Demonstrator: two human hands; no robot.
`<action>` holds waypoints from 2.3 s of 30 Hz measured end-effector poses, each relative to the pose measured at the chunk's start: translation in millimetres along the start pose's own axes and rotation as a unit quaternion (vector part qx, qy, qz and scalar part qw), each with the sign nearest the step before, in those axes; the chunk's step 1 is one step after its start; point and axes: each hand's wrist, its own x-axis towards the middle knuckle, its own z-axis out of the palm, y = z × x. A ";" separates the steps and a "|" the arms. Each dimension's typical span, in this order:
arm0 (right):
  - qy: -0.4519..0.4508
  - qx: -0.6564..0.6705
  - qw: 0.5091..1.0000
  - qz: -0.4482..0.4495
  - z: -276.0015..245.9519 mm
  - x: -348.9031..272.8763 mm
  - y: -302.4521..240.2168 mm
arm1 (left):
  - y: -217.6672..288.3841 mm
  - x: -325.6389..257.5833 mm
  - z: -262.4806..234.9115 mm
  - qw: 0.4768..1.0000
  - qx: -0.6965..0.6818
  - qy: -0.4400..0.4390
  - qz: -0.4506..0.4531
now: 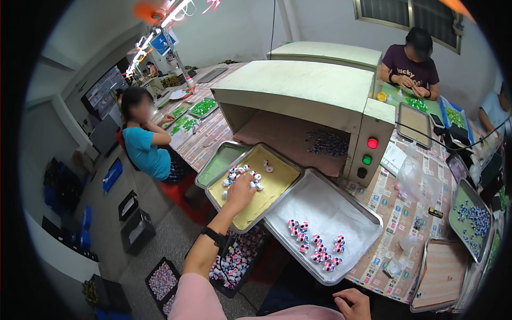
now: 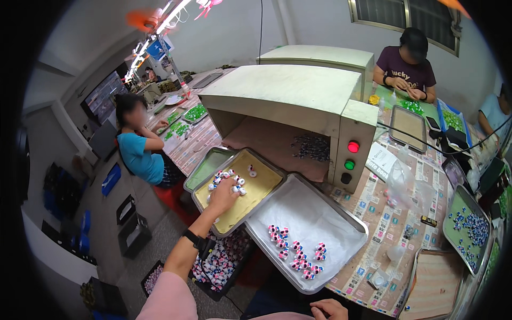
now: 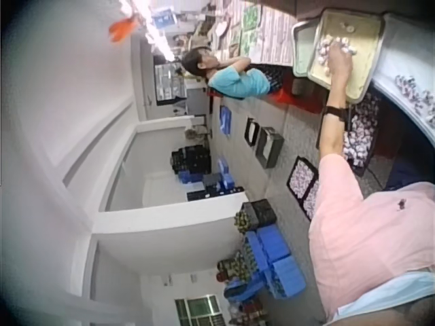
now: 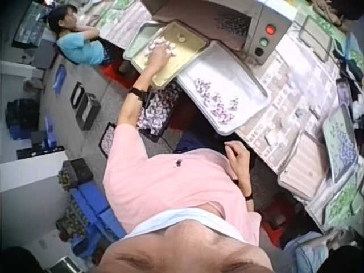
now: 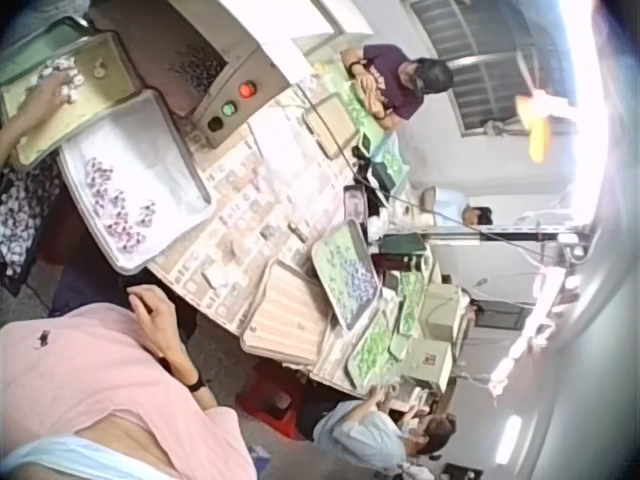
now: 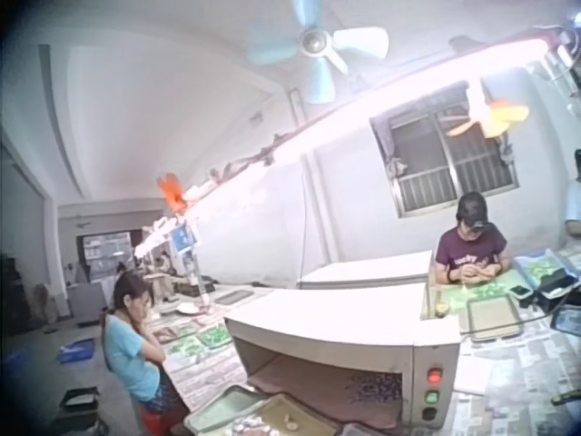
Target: The person assembles small, round, multi-colored candy pieces by hand. They pick up individual components from trays and combine them into finished units, placing the completed items into a metal tray. The task is performed in a repetitive, one-at-a-time manner at a workstation.
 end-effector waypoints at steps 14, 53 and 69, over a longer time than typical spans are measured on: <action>0.001 -0.014 1.000 -0.019 1.1 3.6 -1.2 | 96.4 -78.2 -1.7 0.609 -0.730 -0.271 -0.151; -0.015 -0.006 1.000 -0.005 1.3 1.9 4.9 | 30.2 -51.0 -18.5 0.977 -0.140 0.118 0.104; -0.007 -0.026 1.000 -0.012 3.7 5.8 2.4 | -93.0 29.0 -17.3 0.991 -0.025 -0.002 -0.131</action>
